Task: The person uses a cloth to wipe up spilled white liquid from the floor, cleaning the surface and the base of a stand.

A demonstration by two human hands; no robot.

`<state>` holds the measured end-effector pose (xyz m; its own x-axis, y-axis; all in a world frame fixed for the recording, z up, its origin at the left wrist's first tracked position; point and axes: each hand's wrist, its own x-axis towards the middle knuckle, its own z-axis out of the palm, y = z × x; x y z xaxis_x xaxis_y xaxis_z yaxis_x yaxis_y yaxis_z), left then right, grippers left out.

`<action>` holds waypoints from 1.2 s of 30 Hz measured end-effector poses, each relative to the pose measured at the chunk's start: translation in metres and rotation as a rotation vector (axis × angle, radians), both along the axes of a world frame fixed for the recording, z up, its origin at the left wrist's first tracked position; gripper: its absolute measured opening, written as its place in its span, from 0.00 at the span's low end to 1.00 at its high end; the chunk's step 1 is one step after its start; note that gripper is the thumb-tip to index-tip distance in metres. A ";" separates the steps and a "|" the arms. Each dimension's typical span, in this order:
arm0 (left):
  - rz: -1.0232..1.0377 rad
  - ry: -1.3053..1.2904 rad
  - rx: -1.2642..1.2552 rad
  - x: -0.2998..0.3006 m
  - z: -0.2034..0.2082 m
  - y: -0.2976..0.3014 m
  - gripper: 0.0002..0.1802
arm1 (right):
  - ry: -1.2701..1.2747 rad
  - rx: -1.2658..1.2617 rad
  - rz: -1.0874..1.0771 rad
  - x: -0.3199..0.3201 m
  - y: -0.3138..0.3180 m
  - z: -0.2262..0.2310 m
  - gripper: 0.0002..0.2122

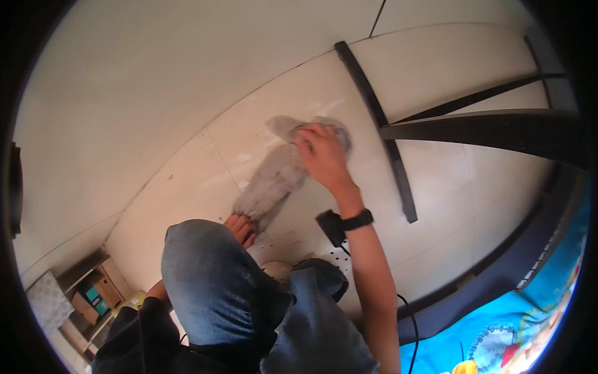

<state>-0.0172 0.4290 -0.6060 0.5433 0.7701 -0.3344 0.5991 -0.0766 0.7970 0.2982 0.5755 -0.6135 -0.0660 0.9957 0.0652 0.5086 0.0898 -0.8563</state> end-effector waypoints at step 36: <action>0.057 0.463 0.491 0.024 0.033 0.018 0.26 | 0.478 -0.153 -0.119 0.001 0.029 0.030 0.09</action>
<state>0.0065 0.4474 -0.5729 0.3823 0.9152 -0.1273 0.8843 -0.3224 0.3378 0.2996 0.6049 -0.5835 0.0501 0.9950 -0.0864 0.0562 -0.0892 -0.9944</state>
